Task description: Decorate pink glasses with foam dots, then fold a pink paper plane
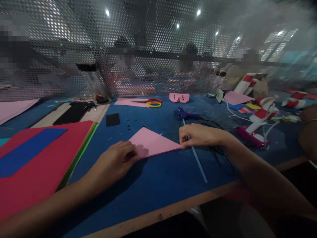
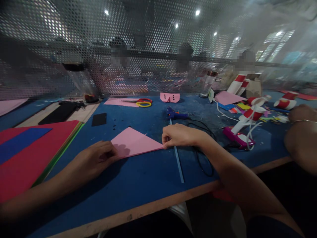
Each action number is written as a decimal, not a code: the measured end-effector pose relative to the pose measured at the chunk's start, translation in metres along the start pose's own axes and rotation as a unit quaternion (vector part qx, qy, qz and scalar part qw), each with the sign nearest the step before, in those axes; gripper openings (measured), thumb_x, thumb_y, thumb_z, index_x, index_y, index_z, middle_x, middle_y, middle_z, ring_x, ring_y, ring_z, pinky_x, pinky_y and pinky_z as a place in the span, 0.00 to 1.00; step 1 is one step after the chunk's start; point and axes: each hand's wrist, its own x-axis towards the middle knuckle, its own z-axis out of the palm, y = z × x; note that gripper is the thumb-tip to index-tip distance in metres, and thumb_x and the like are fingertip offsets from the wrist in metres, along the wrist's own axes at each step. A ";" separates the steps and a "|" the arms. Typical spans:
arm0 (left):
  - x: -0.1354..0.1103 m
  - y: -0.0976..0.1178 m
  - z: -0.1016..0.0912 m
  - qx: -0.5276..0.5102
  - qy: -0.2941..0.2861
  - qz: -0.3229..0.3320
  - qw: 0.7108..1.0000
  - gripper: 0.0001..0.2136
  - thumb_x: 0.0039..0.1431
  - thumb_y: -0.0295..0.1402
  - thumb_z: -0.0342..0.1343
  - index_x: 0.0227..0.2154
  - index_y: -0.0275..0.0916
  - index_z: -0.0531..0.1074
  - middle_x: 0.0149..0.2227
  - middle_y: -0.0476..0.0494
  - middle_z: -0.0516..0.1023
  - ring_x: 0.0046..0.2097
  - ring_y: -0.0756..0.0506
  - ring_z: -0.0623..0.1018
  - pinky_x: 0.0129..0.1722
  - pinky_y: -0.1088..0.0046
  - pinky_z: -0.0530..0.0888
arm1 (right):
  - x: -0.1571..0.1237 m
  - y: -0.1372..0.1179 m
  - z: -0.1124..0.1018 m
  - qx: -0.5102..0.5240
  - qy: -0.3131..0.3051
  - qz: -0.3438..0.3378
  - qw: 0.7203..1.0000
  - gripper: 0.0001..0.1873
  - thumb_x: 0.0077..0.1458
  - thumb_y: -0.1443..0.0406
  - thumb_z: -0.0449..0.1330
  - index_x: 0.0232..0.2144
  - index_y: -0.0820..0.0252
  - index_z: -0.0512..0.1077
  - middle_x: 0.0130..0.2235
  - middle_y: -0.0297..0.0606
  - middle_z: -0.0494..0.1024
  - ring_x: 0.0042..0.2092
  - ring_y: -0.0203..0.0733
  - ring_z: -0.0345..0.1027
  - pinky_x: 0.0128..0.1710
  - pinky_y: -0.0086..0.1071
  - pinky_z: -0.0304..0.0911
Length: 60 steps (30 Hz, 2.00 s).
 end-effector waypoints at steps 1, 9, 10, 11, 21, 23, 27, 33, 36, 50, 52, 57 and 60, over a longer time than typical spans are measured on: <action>0.000 0.000 0.000 -0.001 0.001 0.000 1.000 0.14 0.68 0.39 0.50 0.27 0.39 0.68 0.29 0.47 0.72 0.31 0.46 0.68 0.33 0.68 0.63 | 0.000 0.000 0.000 -0.001 -0.001 0.001 1.000 0.05 0.53 0.61 0.66 0.30 0.56 0.79 0.37 0.35 0.81 0.39 0.43 0.73 0.36 0.31 0.58; -0.001 -0.002 0.000 0.000 0.000 0.000 1.000 0.14 0.67 0.39 0.51 0.26 0.40 0.66 0.29 0.47 0.72 0.32 0.46 0.70 0.32 0.69 0.62 | -0.004 0.002 -0.004 -0.042 -0.003 0.007 0.999 0.04 0.53 0.62 0.65 0.30 0.56 0.79 0.36 0.34 0.82 0.40 0.43 0.72 0.42 0.34 0.56; -0.001 -0.002 0.000 0.000 0.002 0.002 1.000 0.14 0.67 0.39 0.51 0.26 0.40 0.66 0.29 0.47 0.71 0.32 0.46 0.69 0.32 0.69 0.62 | -0.005 0.002 -0.005 -0.045 -0.004 0.007 0.999 0.04 0.54 0.63 0.65 0.30 0.55 0.79 0.36 0.34 0.82 0.41 0.44 0.72 0.43 0.34 0.56; -0.001 -0.001 0.000 0.000 0.004 0.004 1.000 0.14 0.67 0.39 0.51 0.26 0.40 0.66 0.28 0.47 0.71 0.32 0.46 0.69 0.32 0.69 0.62 | -0.006 0.003 -0.006 -0.047 -0.005 0.004 0.999 0.04 0.54 0.63 0.65 0.31 0.55 0.79 0.36 0.34 0.82 0.41 0.44 0.72 0.43 0.34 0.56; -0.001 0.001 -0.001 0.006 0.007 0.000 1.000 0.14 0.67 0.38 0.50 0.26 0.39 0.67 0.29 0.47 0.72 0.32 0.46 0.69 0.32 0.69 0.63 | -0.010 0.008 -0.015 -0.026 0.115 -0.010 0.993 0.08 0.61 0.61 0.60 0.35 0.57 0.78 0.41 0.37 0.78 0.44 0.44 0.70 0.46 0.35 0.58; -0.001 0.001 -0.001 0.007 0.006 0.006 1.000 0.14 0.67 0.39 0.50 0.26 0.39 0.68 0.29 0.47 0.72 0.32 0.46 0.69 0.32 0.68 0.63 | -0.006 -0.007 -0.010 0.033 0.153 -0.045 0.987 0.09 0.62 0.60 0.59 0.38 0.58 0.77 0.43 0.38 0.78 0.45 0.43 0.70 0.46 0.34 0.59; 0.000 0.002 -0.002 -0.005 0.007 0.015 1.000 0.12 0.66 0.36 0.52 0.27 0.40 0.68 0.28 0.47 0.72 0.32 0.46 0.69 0.32 0.68 0.63 | 0.007 -0.035 0.014 0.069 0.165 -0.128 0.976 0.06 0.62 0.61 0.62 0.38 0.57 0.77 0.41 0.37 0.78 0.45 0.42 0.69 0.47 0.34 0.59; 0.000 0.002 -0.002 -0.005 0.001 0.002 1.000 0.11 0.65 0.35 0.52 0.27 0.39 0.67 0.28 0.48 0.71 0.33 0.45 0.69 0.33 0.68 0.63 | 0.027 -0.048 0.052 0.052 0.159 -0.154 0.974 0.08 0.61 0.61 0.64 0.41 0.58 0.75 0.43 0.37 0.78 0.45 0.42 0.68 0.45 0.34 0.58; 0.000 0.001 0.000 -0.015 0.010 -0.005 1.000 0.11 0.64 0.37 0.54 0.27 0.39 0.69 0.28 0.48 0.71 0.32 0.45 0.69 0.32 0.69 0.62 | 0.034 -0.049 0.059 0.051 0.166 -0.146 0.974 0.04 0.61 0.64 0.64 0.37 0.58 0.75 0.40 0.36 0.79 0.44 0.41 0.68 0.46 0.34 0.58; 0.000 0.006 -0.004 -0.006 -0.004 -0.004 1.000 0.11 0.66 0.36 0.49 0.28 0.40 0.68 0.29 0.47 0.72 0.34 0.44 0.69 0.33 0.69 0.62 | 0.039 -0.053 0.063 0.060 0.165 -0.075 0.982 0.05 0.61 0.63 0.63 0.34 0.59 0.74 0.37 0.36 0.77 0.41 0.41 0.67 0.43 0.34 0.56; 0.001 0.006 -0.003 0.002 -0.004 -0.005 1.000 0.11 0.66 0.35 0.49 0.28 0.40 0.68 0.29 0.47 0.73 0.34 0.44 0.70 0.33 0.69 0.62 | 0.039 -0.054 0.063 0.061 0.168 -0.071 0.981 0.05 0.61 0.64 0.63 0.33 0.59 0.73 0.36 0.36 0.77 0.40 0.40 0.66 0.42 0.34 0.56; 0.001 0.004 -0.001 0.013 0.000 -0.001 1.000 0.10 0.65 0.35 0.51 0.28 0.41 0.68 0.29 0.47 0.73 0.33 0.44 0.70 0.33 0.69 0.61 | 0.040 -0.054 0.067 0.058 0.183 -0.069 0.979 0.04 0.59 0.65 0.62 0.32 0.59 0.72 0.36 0.34 0.76 0.39 0.39 0.65 0.42 0.33 0.55; 0.000 0.004 0.000 0.020 0.000 -0.008 1.000 0.09 0.63 0.34 0.52 0.27 0.41 0.67 0.28 0.47 0.73 0.33 0.44 0.70 0.32 0.69 0.61 | 0.040 -0.054 0.067 0.057 0.185 -0.062 0.979 0.04 0.58 0.65 0.63 0.31 0.59 0.71 0.36 0.34 0.75 0.39 0.39 0.65 0.41 0.33 0.55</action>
